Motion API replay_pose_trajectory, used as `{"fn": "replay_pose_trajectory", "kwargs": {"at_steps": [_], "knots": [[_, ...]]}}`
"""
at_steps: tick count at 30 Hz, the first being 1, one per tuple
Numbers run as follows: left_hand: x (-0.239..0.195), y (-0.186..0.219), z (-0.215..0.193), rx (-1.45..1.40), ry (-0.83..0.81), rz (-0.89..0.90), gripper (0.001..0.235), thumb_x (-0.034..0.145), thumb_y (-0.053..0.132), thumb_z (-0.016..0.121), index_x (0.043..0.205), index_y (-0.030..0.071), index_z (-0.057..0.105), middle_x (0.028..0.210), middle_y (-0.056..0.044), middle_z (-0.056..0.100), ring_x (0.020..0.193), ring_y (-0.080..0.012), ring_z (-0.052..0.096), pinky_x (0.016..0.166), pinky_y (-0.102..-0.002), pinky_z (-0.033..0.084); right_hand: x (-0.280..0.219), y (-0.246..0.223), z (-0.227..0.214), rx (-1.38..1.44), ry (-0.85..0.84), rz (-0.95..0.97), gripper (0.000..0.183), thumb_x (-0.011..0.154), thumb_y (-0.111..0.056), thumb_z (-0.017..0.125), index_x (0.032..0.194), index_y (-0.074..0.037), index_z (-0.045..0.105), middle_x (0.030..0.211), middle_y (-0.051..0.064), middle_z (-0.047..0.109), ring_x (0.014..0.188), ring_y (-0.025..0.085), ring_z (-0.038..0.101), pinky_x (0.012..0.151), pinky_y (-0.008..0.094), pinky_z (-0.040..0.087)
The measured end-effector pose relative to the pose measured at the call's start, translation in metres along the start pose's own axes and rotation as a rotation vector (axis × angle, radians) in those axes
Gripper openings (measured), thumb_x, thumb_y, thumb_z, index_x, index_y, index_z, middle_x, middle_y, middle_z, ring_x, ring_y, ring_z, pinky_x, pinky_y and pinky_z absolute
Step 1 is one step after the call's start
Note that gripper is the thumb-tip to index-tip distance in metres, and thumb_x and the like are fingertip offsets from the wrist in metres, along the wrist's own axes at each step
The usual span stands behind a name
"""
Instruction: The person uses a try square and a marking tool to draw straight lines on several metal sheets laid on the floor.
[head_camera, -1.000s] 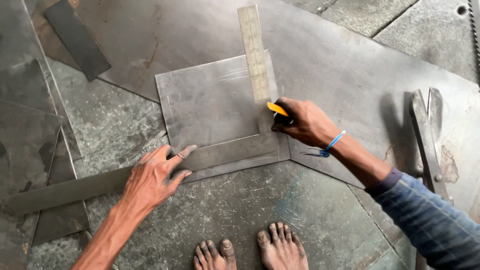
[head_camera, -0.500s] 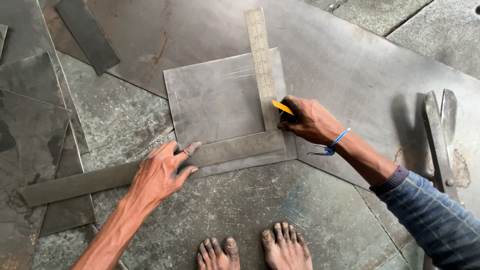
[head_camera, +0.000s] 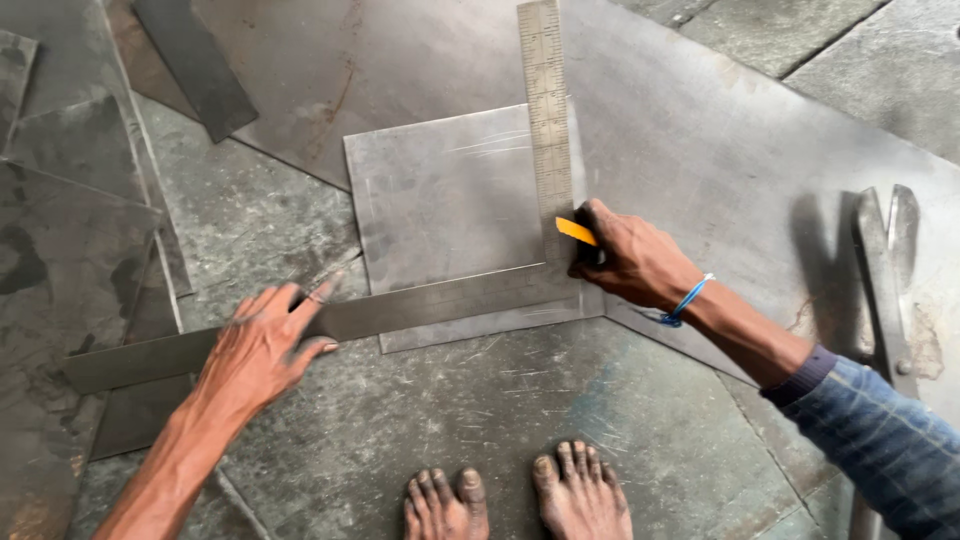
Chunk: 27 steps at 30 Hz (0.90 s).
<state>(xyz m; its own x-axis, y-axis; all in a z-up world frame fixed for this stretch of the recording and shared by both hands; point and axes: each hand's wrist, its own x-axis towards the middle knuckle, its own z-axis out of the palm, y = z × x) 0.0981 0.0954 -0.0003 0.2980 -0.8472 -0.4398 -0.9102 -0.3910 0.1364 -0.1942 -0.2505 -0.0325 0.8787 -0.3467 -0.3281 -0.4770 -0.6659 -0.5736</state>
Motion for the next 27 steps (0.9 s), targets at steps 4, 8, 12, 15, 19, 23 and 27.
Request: {"fn": "replay_pose_trajectory", "kwargs": {"at_steps": [4, 8, 12, 15, 19, 23, 27], "knots": [[-0.017, -0.007, 0.000, 0.009, 0.025, 0.013, 0.071, 0.088, 0.015, 0.068, 0.154, 0.027, 0.045, 0.108, -0.010, 0.059, 0.102, -0.0303, 0.059, 0.088, -0.046, 0.051, 0.004, 0.004, -0.001, 0.012, 0.004, -0.033, 0.052, 0.081, -0.020, 0.078, 0.123, -0.005, 0.050, 0.091, 0.022, 0.071, 0.081, 0.043, 0.069, 0.068, 0.051, 0.055], [-0.016, -0.014, 0.005, -0.028, 0.055, 0.101, 0.085, 0.084, -0.004, 0.064, 0.158, 0.032, 0.041, 0.112, -0.014, 0.057, 0.106, -0.0349, 0.057, 0.087, -0.049, 0.047, 0.005, -0.029, -0.008, -0.052, -0.056, 0.008, 0.052, 0.082, -0.025, 0.078, 0.122, -0.007, 0.049, 0.097, 0.020, 0.074, 0.083, 0.037, 0.073, 0.070, 0.046, 0.060], [-0.010, -0.017, 0.007, -0.048, 0.059, 0.112, 0.086, 0.084, 0.000, 0.068, 0.157, 0.036, 0.040, 0.111, -0.015, 0.055, 0.106, -0.0349, 0.057, 0.089, -0.051, 0.047, -0.022, -0.083, 0.007, -0.368, 0.021, 0.197, 0.044, 0.095, -0.034, 0.072, 0.132, -0.013, 0.059, 0.108, 0.012, 0.075, 0.074, 0.026, 0.074, 0.065, 0.037, 0.062], [-0.010, -0.019, 0.013, -0.090, 0.030, 0.102, 0.088, 0.082, 0.000, 0.069, 0.156, 0.037, 0.041, 0.108, -0.014, 0.054, 0.105, -0.0336, 0.057, 0.090, -0.049, 0.047, -0.042, -0.122, 0.051, 0.141, 0.044, 0.070, 0.034, 0.083, -0.035, 0.074, 0.113, -0.019, 0.075, 0.097, 0.004, 0.077, 0.066, 0.024, 0.074, 0.060, 0.041, 0.063], [-0.008, -0.021, 0.019, -0.134, 0.130, 0.156, 0.077, 0.086, 0.006, 0.072, 0.153, 0.033, 0.046, 0.099, -0.014, 0.053, 0.098, -0.0337, 0.057, 0.087, -0.051, 0.047, -0.022, -0.150, 0.102, 0.033, 0.095, -0.096, 0.039, 0.083, -0.028, 0.074, 0.119, -0.014, 0.071, 0.097, 0.008, 0.071, 0.071, 0.029, 0.070, 0.063, 0.042, 0.059], [-0.012, -0.022, 0.019, -0.098, 0.079, 0.127, 0.085, 0.083, -0.002, 0.068, 0.156, 0.034, 0.046, 0.100, -0.012, 0.054, 0.098, -0.0309, 0.058, 0.090, -0.047, 0.048, -0.007, -0.155, 0.111, -0.078, 0.107, -0.137, 0.029, 0.082, -0.025, 0.075, 0.108, -0.012, 0.072, 0.087, 0.009, 0.065, 0.073, 0.032, 0.066, 0.063, 0.043, 0.055], [-0.012, -0.022, 0.017, -0.143, 0.151, 0.149, 0.069, 0.088, 0.014, 0.071, 0.152, 0.031, 0.049, 0.098, -0.013, 0.054, 0.096, -0.0329, 0.057, 0.085, -0.050, 0.048, -0.003, -0.166, 0.106, -0.055, 0.140, -0.172, 0.029, 0.083, -0.024, 0.075, 0.108, -0.012, 0.072, 0.085, 0.009, 0.064, 0.073, 0.031, 0.066, 0.062, 0.043, 0.055]]}}
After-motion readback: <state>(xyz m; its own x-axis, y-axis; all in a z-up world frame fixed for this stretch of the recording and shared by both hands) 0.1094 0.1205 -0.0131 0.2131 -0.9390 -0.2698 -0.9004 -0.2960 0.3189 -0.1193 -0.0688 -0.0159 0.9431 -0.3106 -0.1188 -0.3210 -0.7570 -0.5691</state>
